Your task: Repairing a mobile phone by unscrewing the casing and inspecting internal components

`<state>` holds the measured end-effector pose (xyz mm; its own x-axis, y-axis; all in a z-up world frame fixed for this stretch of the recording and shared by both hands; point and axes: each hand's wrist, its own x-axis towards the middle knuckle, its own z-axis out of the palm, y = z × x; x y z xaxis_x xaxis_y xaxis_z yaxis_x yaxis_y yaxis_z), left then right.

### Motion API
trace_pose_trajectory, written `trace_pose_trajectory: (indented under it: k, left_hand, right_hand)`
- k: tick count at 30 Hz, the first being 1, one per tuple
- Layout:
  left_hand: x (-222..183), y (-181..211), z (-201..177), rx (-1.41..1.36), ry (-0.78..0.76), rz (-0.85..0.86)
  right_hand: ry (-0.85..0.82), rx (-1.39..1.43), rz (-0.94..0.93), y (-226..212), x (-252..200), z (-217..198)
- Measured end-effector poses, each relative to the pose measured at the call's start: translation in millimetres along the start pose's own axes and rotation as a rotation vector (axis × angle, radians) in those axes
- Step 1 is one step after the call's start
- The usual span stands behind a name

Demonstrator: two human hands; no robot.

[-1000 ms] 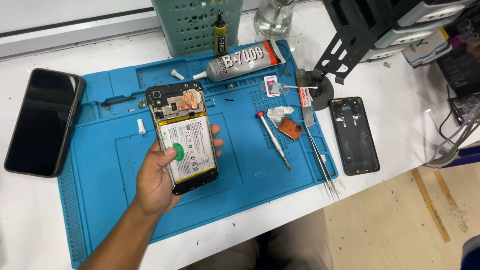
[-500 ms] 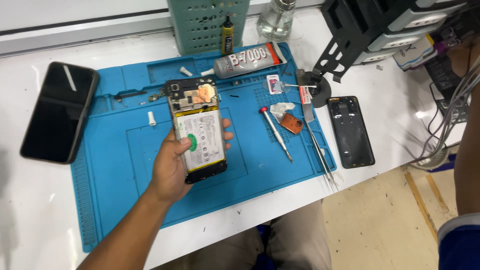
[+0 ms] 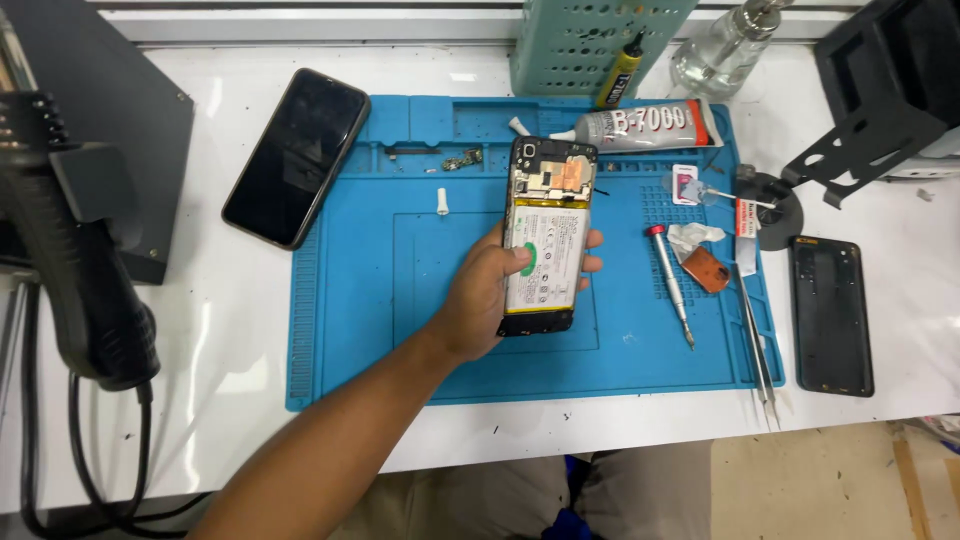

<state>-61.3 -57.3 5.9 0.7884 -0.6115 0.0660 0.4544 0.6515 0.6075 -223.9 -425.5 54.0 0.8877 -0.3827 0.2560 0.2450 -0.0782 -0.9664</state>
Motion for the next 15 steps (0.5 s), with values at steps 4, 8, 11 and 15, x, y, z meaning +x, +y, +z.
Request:
trace_pose_trajectory:
  k: [4,8,11,15]
  left_hand:
    - [-0.1,-2.5,-1.0,0.018,-0.019,-0.010]
    - [-4.5,-2.6,-1.0,0.046,-0.044,0.023]
    - [-4.9,4.4,-3.0,0.077,-0.049,-0.034]
    - [-3.6,6.1,-4.2,0.108,-0.030,-0.104]
  right_hand:
    - [-0.030,0.038,0.017,4.7,-6.4,36.2]
    - [-0.079,0.085,0.028,7.3,-8.7,78.0]
    - [-0.111,0.118,0.018,4.0,-1.1,113.1]
    - [-0.108,0.132,0.061,-5.2,11.0,203.3]
